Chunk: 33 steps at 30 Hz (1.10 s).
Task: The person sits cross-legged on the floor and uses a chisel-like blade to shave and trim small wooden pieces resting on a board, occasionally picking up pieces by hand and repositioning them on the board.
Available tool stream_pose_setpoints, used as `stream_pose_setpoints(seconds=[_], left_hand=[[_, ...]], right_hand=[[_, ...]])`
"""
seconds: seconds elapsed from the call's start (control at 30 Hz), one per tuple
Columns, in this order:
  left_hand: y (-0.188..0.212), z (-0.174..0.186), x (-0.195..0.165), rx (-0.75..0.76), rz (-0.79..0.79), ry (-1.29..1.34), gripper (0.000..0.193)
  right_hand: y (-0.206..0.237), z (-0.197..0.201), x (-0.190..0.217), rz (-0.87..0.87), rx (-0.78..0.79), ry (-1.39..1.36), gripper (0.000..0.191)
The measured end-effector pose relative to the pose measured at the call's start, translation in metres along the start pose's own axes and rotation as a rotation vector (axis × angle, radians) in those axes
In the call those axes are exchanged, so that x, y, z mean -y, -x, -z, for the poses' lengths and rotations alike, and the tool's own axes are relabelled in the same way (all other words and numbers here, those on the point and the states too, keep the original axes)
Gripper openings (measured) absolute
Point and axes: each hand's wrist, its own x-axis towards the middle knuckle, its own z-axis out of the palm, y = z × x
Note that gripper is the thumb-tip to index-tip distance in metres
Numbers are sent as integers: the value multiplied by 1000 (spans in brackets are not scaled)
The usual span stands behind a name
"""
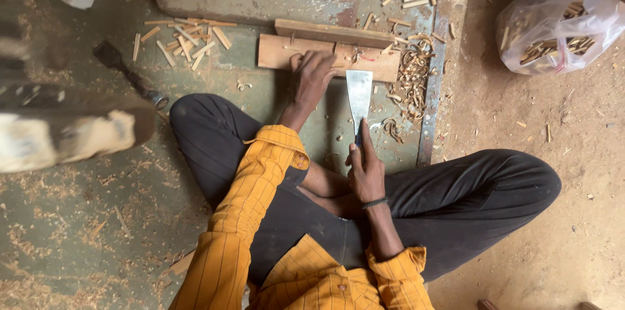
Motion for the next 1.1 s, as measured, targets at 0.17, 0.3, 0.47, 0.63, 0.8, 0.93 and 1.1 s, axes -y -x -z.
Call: stream_pose_setpoints(seconds=[0.17, 0.3, 0.47, 0.63, 0.8, 0.93, 1.1], left_hand=[[20, 30, -20, 83, 30, -49, 51], [49, 51, -35, 350, -106, -93, 50], [55, 48, -24, 447, -155, -116, 54], [54, 37, -15, 439, -67, 49, 54], [54, 29, -8, 494, -68, 20, 60], [44, 14, 4, 491, -117, -22, 63], [14, 4, 16, 516, -108, 2, 49]], right_hand=[[-9, -15, 5, 72, 38, 102, 64], [-14, -32, 13, 112, 67, 169, 62], [-18, -45, 20, 57, 89, 162, 60], [-23, -45, 20, 150, 66, 146, 58], [-32, -50, 8, 64, 79, 202, 62], [-56, -52, -8, 309, 8, 150, 58], [-82, -55, 4, 416, -56, 118, 58]])
